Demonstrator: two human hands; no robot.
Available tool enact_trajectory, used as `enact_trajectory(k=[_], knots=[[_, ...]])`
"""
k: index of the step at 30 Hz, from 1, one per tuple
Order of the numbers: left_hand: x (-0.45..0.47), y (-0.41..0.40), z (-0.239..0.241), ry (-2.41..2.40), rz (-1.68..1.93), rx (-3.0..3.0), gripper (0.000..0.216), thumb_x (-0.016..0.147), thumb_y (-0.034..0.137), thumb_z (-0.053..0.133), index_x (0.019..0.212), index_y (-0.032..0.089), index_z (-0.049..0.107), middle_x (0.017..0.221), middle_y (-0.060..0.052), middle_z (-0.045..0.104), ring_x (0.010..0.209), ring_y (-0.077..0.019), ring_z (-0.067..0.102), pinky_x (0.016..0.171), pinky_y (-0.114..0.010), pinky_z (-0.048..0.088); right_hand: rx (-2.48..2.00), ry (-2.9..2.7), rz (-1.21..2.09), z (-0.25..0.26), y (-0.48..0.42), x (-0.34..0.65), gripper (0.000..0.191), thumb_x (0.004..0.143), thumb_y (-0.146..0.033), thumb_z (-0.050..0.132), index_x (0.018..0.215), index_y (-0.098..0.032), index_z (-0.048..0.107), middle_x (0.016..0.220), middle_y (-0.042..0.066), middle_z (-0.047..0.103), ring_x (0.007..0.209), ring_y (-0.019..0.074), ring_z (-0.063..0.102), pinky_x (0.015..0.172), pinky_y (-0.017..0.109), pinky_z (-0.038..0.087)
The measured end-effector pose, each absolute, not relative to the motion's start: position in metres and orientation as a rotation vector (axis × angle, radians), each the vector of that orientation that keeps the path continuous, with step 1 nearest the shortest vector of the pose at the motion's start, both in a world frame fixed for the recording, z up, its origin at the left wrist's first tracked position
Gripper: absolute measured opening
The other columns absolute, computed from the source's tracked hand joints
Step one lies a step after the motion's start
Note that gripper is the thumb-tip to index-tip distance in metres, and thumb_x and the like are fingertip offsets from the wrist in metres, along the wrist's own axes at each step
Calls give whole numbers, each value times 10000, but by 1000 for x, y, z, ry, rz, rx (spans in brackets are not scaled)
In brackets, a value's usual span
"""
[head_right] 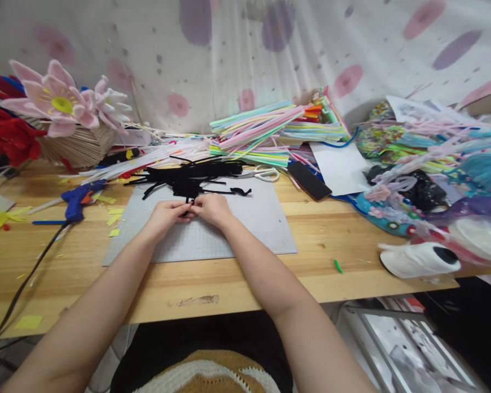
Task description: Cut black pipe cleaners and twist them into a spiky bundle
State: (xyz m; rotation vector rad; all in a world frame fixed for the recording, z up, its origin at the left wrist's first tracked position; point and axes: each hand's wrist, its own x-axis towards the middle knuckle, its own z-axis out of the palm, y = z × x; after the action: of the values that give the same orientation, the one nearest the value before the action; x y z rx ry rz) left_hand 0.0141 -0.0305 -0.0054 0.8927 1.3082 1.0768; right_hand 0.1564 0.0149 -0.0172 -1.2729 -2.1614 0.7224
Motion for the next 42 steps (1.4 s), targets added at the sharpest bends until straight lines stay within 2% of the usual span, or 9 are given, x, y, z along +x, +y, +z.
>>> enact_trajectory(k=[3,9,12,15,20,24,32,36,42], knots=[[10,-31,3,1227,1005,797,118,616,186,739,655,89,684,627,-69,651,598,-123,621,533,-205,523,-1221,-2146,681,-7,19,166,253,623,-372,692,578,-161,560,560,-20,503,578,95,415,554,236,261],[4,-31,3,1133,974,736,62,652,134,711,683,82,695,650,-55,629,501,-52,521,483,-165,497,-902,-1692,1423,-7,25,171,335,640,-437,663,816,-172,559,587,-58,467,502,62,374,468,201,262],[9,-32,-2,1125,970,847,127,620,201,746,655,93,689,607,-30,593,499,-51,485,496,-183,490,-883,-1515,1585,-12,23,164,334,667,-482,632,720,-170,522,506,-75,411,425,42,321,410,189,191],[13,-33,-5,1112,1009,933,201,596,288,762,666,113,692,615,-17,585,519,-57,477,521,-201,487,-918,-1345,1614,-15,23,157,377,623,-490,669,646,-177,461,441,-97,359,371,26,259,380,185,149],[17,-33,-7,1064,1038,1027,253,587,337,758,559,115,639,565,18,516,538,-65,487,615,-264,536,-966,-1234,1510,-19,26,153,393,584,-500,697,648,-175,484,436,-92,396,361,27,287,360,185,176],[20,-34,-8,1135,951,986,183,615,268,746,619,103,665,666,-45,615,584,-100,555,598,-287,543,-952,-1207,1420,-18,28,154,371,589,-485,701,635,-174,505,445,-88,387,382,30,309,366,186,204],[16,-34,-1,1076,917,818,96,697,142,673,767,87,707,684,-65,637,564,-80,557,539,-214,527,-635,-1220,1968,-11,25,164,335,675,-412,671,887,-156,628,544,-58,447,458,39,351,405,186,232],[15,-34,-1,1043,860,785,89,719,138,657,768,80,704,649,-62,632,550,-78,566,542,-206,532,-697,-1142,1990,-11,25,163,270,680,-382,683,783,-146,600,510,-68,413,435,34,311,407,184,218],[16,-34,0,996,847,728,113,756,102,594,764,71,702,609,-59,618,535,-88,578,539,-209,543,-628,-1283,2006,-13,26,160,370,704,-459,644,892,-141,636,476,-90,287,424,35,209,394,188,161]])
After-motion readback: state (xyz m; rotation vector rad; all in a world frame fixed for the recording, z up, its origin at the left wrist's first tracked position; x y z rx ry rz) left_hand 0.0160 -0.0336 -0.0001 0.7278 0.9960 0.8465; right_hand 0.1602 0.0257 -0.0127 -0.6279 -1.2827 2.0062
